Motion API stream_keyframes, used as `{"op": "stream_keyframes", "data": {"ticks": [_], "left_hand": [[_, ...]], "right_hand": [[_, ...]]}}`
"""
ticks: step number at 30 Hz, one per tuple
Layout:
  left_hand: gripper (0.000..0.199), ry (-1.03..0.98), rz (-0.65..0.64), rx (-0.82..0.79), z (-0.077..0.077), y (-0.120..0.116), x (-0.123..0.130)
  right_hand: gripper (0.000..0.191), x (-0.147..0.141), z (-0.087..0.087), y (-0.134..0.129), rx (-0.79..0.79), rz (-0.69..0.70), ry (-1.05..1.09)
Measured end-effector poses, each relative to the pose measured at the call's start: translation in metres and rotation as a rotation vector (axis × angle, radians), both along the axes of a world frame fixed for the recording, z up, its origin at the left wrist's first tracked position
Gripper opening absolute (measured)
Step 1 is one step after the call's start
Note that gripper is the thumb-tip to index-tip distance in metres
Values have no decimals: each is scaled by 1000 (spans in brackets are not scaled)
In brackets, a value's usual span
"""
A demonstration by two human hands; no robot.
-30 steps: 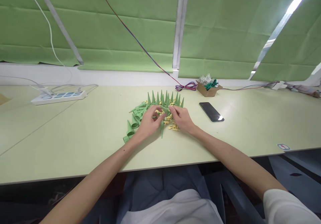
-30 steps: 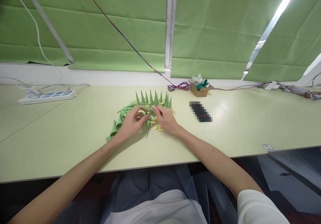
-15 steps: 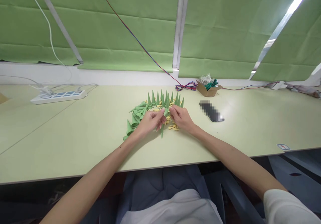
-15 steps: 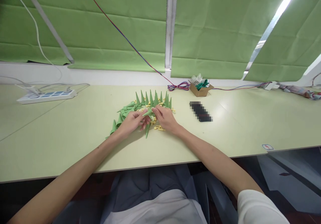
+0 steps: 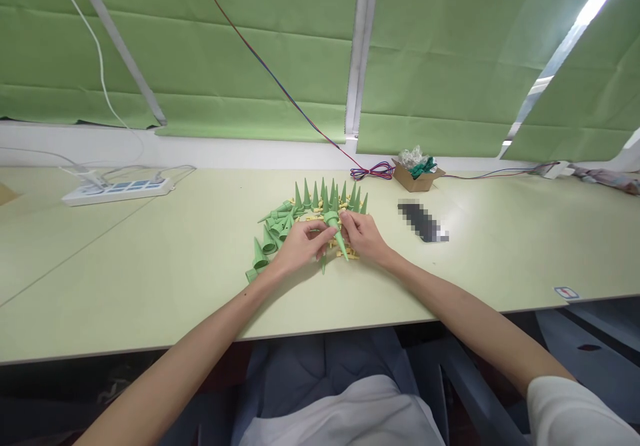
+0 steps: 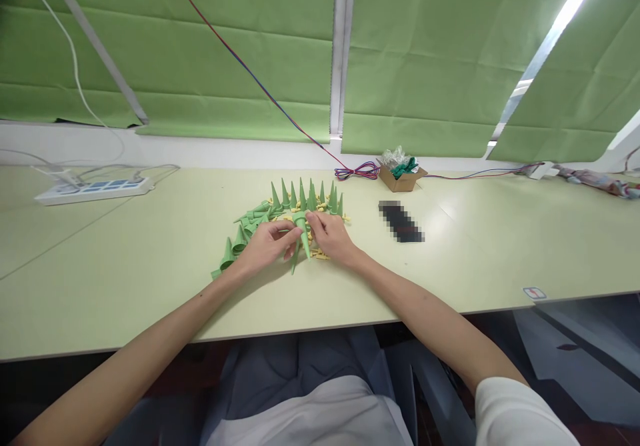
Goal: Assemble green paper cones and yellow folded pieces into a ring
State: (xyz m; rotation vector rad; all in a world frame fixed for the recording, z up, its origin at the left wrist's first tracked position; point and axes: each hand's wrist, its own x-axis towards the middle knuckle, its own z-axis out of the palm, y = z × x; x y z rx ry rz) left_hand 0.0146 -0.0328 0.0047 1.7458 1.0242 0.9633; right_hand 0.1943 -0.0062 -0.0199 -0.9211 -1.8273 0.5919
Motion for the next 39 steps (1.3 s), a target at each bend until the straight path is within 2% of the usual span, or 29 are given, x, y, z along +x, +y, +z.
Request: {"op": "stream_keyframes", "data": {"ticks": [7, 10, 13, 20, 25, 29, 33, 36, 39], "left_hand": [[30, 91, 159, 363, -11, 4, 3], [30, 102, 164, 432, -14, 6, 2], [25, 108, 171, 434, -14, 5, 2], [24, 63, 191, 355, -5, 1, 6], [29, -20, 161, 191, -1, 1, 5], [33, -117, 13, -28, 0, 4, 2], [45, -304, -129, -251, -1, 6, 2], [45, -364, -159, -343, -2, 6, 2], [43, -379, -190, -356, -2, 6, 0]], "right_hand": [[66, -4, 1, -1, -78, -7, 30], [68, -4, 2, -1, -113, 3, 7], [68, -4, 4, -1, -124, -6, 7], [65, -5, 7, -4, -102, 1, 76], [59, -3, 4, -4, -60, 14, 107], [53, 0, 4, -2, -44, 33, 107], [52, 2, 8, -3, -39, 74, 26], [51, 2, 9, -4, -31, 111, -9], [50, 1, 8, -4, -41, 144, -7]]}}
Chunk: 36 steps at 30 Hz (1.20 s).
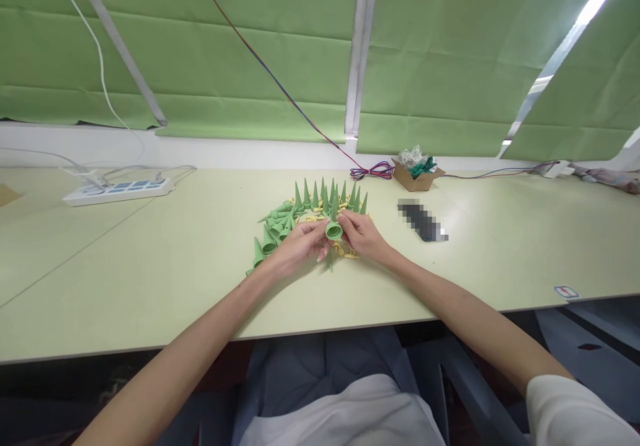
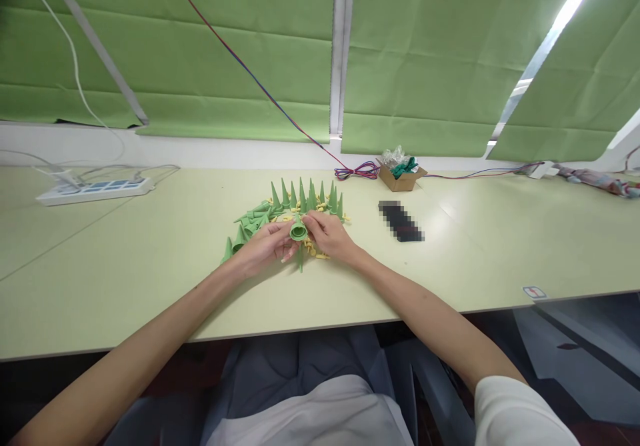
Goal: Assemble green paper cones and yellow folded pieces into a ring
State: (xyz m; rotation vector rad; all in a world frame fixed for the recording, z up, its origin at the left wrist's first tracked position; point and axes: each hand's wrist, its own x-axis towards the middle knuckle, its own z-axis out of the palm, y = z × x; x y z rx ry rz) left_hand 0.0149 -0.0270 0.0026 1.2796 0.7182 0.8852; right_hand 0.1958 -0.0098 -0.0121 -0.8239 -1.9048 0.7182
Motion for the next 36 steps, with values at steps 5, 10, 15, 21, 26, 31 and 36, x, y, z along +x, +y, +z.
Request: {"op": "stream_keyframes", "data": {"ticks": [5, 10, 15, 21, 26, 31, 36], "left_hand": [[42, 43, -20, 120, -3, 3, -6], [42, 225, 66, 315, -4, 2, -9], [37, 380, 164, 479, 0, -2, -7], [44, 516, 326, 815, -3, -1, -5], [37, 538, 357, 829, -6, 2, -3], [26, 434, 336, 627, -5, 1, 2], [35, 376, 306, 511, -3, 2, 1]], "right_hand": [[50, 1, -2, 1, -42, 59, -4], [52, 1, -1, 0, -72, 58, -36], [49, 0, 0, 1, -51, 17, -91], [49, -1, -4, 6, 0, -33, -135], [50, -2, -6, 8, 58, -75, -149], [47, -2, -8, 9, 118, -108, -155], [48, -3, -9, 7, 176, -92, -216]]}}
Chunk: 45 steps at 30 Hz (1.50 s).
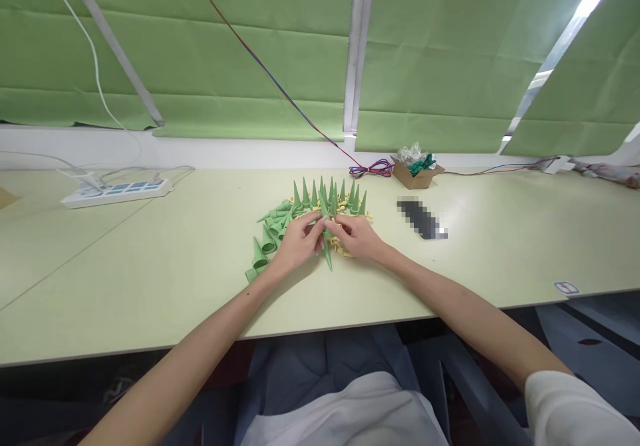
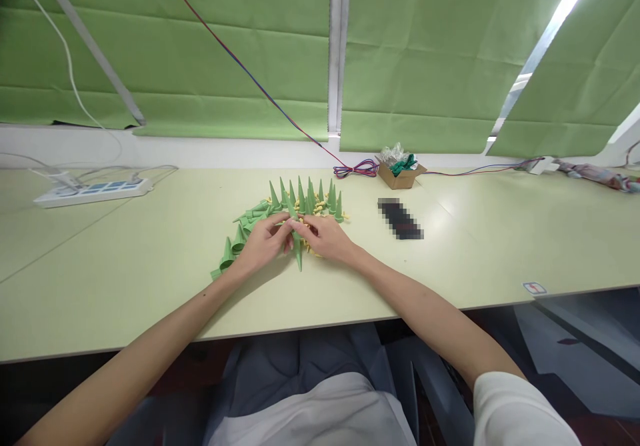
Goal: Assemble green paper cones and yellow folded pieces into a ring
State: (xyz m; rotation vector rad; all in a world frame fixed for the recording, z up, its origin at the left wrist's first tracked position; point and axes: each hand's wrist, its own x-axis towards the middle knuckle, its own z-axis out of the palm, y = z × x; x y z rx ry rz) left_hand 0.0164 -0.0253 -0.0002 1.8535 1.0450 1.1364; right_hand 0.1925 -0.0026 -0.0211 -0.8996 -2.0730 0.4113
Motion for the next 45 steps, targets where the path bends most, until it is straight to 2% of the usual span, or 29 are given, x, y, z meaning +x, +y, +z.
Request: {"op": "stream_keyframes", "data": {"ticks": [6, 13, 26, 45], "left_hand": [[47, -23, -36, -78, 0, 1, -2], [51, 26, -71, -81, 0, 1, -3], [51, 40, -102, -80, -2, 3, -5], [52, 46, -103, -72, -3, 4, -5]], "right_hand": [[49, -2, 2, -6, 6, 25, -55], [52, -4, 5, -14, 13, 28, -57], [54, -7, 4, -17, -1, -15, -111], [53, -8, 6, -21, -3, -8, -118]]}}
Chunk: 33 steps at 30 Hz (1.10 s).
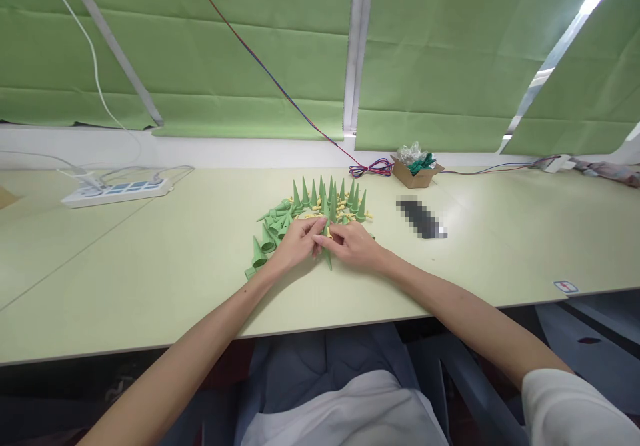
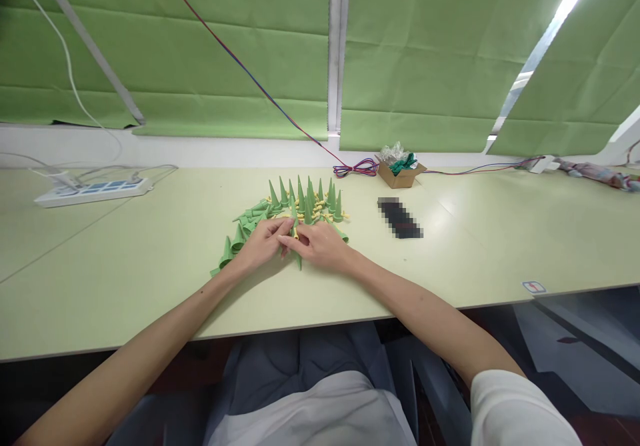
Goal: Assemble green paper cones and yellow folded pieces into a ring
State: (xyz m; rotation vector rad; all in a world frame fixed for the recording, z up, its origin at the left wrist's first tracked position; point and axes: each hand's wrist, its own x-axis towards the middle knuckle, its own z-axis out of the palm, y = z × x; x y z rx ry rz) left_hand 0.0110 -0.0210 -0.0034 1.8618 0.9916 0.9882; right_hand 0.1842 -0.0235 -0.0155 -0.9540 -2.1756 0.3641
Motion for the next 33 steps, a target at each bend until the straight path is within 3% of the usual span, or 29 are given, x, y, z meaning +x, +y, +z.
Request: {"op": "stream_keyframes", "data": {"ticks": [13, 22, 28, 33], "left_hand": [[52, 7, 2, -2, 1, -1, 0], [35, -26, 22, -15, 5, -5, 4], [30, 68, 77, 46, 4, -7, 6], [30, 143, 9, 20, 0, -7, 6]], "right_hand": [[54, 0, 1, 1, -26, -8, -1], [53, 7, 2, 13, -50, 5, 47], [60, 14, 4, 21, -47, -133, 190], [61, 15, 0, 24, -51, -179, 208]]}}
